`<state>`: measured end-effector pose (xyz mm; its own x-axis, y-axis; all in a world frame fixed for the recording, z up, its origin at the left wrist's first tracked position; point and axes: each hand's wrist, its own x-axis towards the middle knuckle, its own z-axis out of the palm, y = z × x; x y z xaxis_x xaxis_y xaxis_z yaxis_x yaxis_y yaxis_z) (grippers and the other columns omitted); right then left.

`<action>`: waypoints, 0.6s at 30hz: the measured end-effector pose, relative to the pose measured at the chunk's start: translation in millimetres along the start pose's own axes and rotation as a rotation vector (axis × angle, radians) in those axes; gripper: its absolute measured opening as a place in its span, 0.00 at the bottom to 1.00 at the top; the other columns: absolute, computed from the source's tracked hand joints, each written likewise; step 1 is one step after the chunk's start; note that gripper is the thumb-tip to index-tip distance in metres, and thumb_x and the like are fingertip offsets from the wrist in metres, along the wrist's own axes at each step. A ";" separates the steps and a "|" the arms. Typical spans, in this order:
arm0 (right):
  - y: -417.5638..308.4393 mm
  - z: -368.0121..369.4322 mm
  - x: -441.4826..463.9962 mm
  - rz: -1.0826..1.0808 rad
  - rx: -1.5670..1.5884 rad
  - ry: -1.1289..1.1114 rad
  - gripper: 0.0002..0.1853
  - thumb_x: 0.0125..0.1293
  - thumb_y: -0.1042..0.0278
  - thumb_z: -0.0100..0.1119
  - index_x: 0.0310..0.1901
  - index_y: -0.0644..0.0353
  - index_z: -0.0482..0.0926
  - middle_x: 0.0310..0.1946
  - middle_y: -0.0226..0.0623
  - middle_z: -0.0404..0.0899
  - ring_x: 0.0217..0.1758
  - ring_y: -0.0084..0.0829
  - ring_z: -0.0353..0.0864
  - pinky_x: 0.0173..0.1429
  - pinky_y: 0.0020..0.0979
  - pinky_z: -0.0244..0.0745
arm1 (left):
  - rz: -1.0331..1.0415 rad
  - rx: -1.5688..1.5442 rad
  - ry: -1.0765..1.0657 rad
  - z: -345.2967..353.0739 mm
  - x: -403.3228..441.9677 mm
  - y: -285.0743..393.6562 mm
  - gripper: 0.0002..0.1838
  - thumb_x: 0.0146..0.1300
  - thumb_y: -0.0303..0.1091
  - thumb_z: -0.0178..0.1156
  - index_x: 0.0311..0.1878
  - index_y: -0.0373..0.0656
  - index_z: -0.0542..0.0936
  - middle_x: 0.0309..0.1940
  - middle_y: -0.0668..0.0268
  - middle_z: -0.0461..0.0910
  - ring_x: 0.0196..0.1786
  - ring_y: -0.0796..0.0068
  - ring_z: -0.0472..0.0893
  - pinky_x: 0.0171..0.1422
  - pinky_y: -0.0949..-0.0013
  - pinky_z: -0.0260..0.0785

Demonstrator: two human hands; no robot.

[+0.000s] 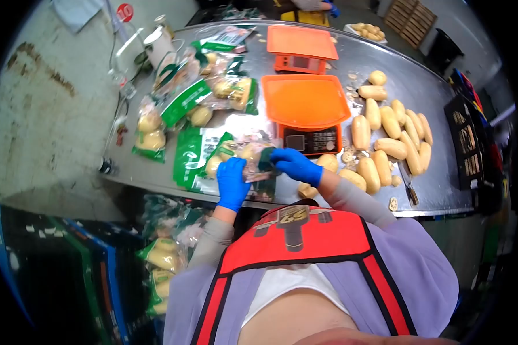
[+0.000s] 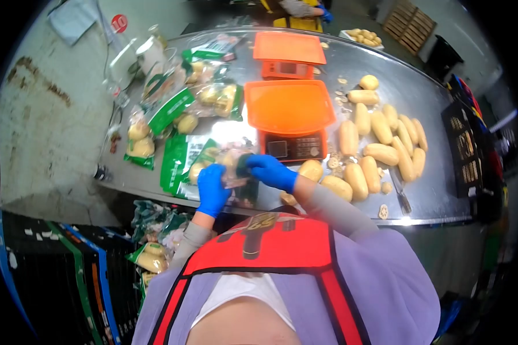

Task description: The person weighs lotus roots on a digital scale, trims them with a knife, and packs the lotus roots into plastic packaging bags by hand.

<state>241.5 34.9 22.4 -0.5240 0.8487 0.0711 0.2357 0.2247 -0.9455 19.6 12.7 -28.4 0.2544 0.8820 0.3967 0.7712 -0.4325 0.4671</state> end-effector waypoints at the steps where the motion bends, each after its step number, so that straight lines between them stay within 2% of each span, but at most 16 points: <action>1: 20.4 0.2 -8.0 0.093 0.225 -0.025 0.12 0.57 0.74 0.48 0.41 0.64 0.78 0.32 0.37 0.77 0.39 0.26 0.75 0.45 0.28 0.71 | -0.033 -0.001 -0.079 -0.4 -1.3 0.4 0.29 0.36 0.34 0.69 0.48 0.45 0.74 0.49 0.57 0.73 0.56 0.54 0.70 0.62 0.52 0.56; 2: 25.6 3.1 -15.7 0.134 0.329 0.004 0.12 0.57 0.74 0.48 0.41 0.65 0.78 0.35 0.37 0.78 0.41 0.26 0.75 0.46 0.28 0.70 | -0.026 0.008 -0.141 -5.5 -4.8 2.0 0.33 0.37 0.38 0.72 0.52 0.45 0.73 0.53 0.57 0.71 0.62 0.54 0.66 0.66 0.50 0.53; 4: 40.2 3.3 -27.0 0.190 0.441 0.029 0.12 0.57 0.75 0.49 0.41 0.66 0.78 0.38 0.36 0.78 0.43 0.27 0.75 0.46 0.28 0.70 | -0.018 -0.023 -0.105 -9.9 -13.1 1.3 0.34 0.38 0.39 0.72 0.53 0.45 0.73 0.54 0.57 0.71 0.63 0.53 0.65 0.66 0.50 0.52; 5: 52.6 3.9 -31.7 0.119 0.142 -0.061 0.14 0.56 0.76 0.47 0.43 0.66 0.78 0.41 0.35 0.78 0.44 0.27 0.75 0.48 0.27 0.70 | 0.000 -0.058 -0.072 -12.1 -18.4 1.2 0.36 0.39 0.40 0.72 0.55 0.44 0.72 0.55 0.56 0.70 0.63 0.52 0.64 0.67 0.50 0.51; 6: 57.8 7.6 -34.7 0.046 -0.155 -0.155 0.16 0.56 0.78 0.46 0.45 0.66 0.77 0.43 0.35 0.78 0.46 0.28 0.75 0.50 0.27 0.69 | 0.003 -0.140 -0.028 -18.2 -21.6 1.2 0.34 0.43 0.39 0.72 0.56 0.42 0.71 0.55 0.56 0.70 0.62 0.54 0.65 0.66 0.55 0.55; 7: 63.1 16.4 -35.7 0.054 -0.146 -0.171 0.16 0.56 0.78 0.46 0.45 0.66 0.77 0.43 0.35 0.78 0.46 0.28 0.75 0.50 0.27 0.69 | -0.016 -0.139 -0.034 -17.1 -29.5 0.8 0.34 0.43 0.39 0.72 0.56 0.42 0.71 0.55 0.56 0.70 0.62 0.54 0.65 0.66 0.55 0.55; 9: 71.2 38.4 -36.5 0.472 1.149 0.066 0.21 0.55 0.81 0.43 0.51 0.66 0.74 0.46 0.37 0.77 0.47 0.29 0.76 0.51 0.27 0.70 | -0.308 -0.417 0.262 -13.4 -49.5 -0.9 0.31 0.47 0.35 0.70 0.55 0.39 0.71 0.53 0.57 0.71 0.58 0.60 0.69 0.61 0.61 0.62; 10: 79.0 41.8 -36.3 0.499 1.125 0.092 0.24 0.54 0.84 0.40 0.54 0.65 0.71 0.46 0.36 0.77 0.47 0.29 0.76 0.49 0.27 0.71 | -0.477 -0.431 0.332 -12.3 -59.5 -0.8 0.23 0.53 0.32 0.67 0.50 0.38 0.72 0.49 0.59 0.73 0.52 0.67 0.72 0.55 0.68 0.65; 11: 84.0 44.7 -35.8 0.510 1.126 0.079 0.24 0.54 0.84 0.40 0.54 0.65 0.71 0.46 0.36 0.77 0.47 0.29 0.76 0.49 0.27 0.71 | -0.492 -0.426 0.336 -3.7 -70.6 -8.8 0.23 0.53 0.32 0.67 0.50 0.38 0.72 0.49 0.59 0.73 0.52 0.67 0.72 0.55 0.68 0.65; 13: 82.7 48.2 -31.8 0.426 1.010 0.062 0.20 0.58 0.80 0.44 0.53 0.64 0.72 0.45 0.34 0.77 0.46 0.28 0.76 0.49 0.27 0.72 | -0.972 -0.949 0.528 11.3 -89.6 -24.7 0.17 0.55 0.32 0.66 0.45 0.38 0.73 0.43 0.60 0.75 0.44 0.70 0.75 0.48 0.71 0.68; 14: 91.8 49.1 -31.0 0.462 0.811 0.090 0.18 0.61 0.76 0.51 0.54 0.64 0.71 0.44 0.33 0.76 0.46 0.25 0.75 0.53 0.27 0.70 | -1.069 -1.217 0.383 9.8 -97.7 -27.9 0.16 0.59 0.39 0.63 0.43 0.40 0.72 0.42 0.59 0.76 0.38 0.70 0.77 0.41 0.73 0.71; 15: 89.7 50.3 -30.4 0.468 0.812 0.080 0.18 0.61 0.76 0.51 0.54 0.64 0.71 0.44 0.33 0.76 0.46 0.25 0.75 0.53 0.27 0.70 | -1.078 -1.214 0.392 9.6 -98.4 -25.6 0.16 0.59 0.39 0.63 0.43 0.40 0.72 0.42 0.59 0.76 0.38 0.70 0.77 0.41 0.73 0.71; 17: 84.7 53.5 -28.7 0.269 0.481 0.188 0.20 0.60 0.75 0.57 0.55 0.63 0.70 0.44 0.31 0.75 0.47 0.23 0.73 0.55 0.26 0.69 | -1.293 -1.686 -0.010 12.5 -92.3 -21.7 0.23 0.61 0.49 0.59 0.48 0.39 0.72 0.44 0.56 0.76 0.38 0.66 0.79 0.39 0.70 0.74; 18: 79.4 52.3 -26.2 0.246 0.469 0.178 0.22 0.58 0.79 0.56 0.56 0.63 0.68 0.46 0.30 0.74 0.48 0.22 0.72 0.55 0.26 0.69 | -1.300 -1.682 0.002 8.8 -83.0 -11.6 0.23 0.61 0.49 0.59 0.48 0.39 0.72 0.44 0.56 0.76 0.38 0.66 0.79 0.39 0.70 0.74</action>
<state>231.2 5.5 -71.2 -0.3441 0.9260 -0.1550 -0.0771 -0.1924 -0.9783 -5.3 -53.8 -73.7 0.1383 0.7419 -0.6561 -0.6676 0.5591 0.4916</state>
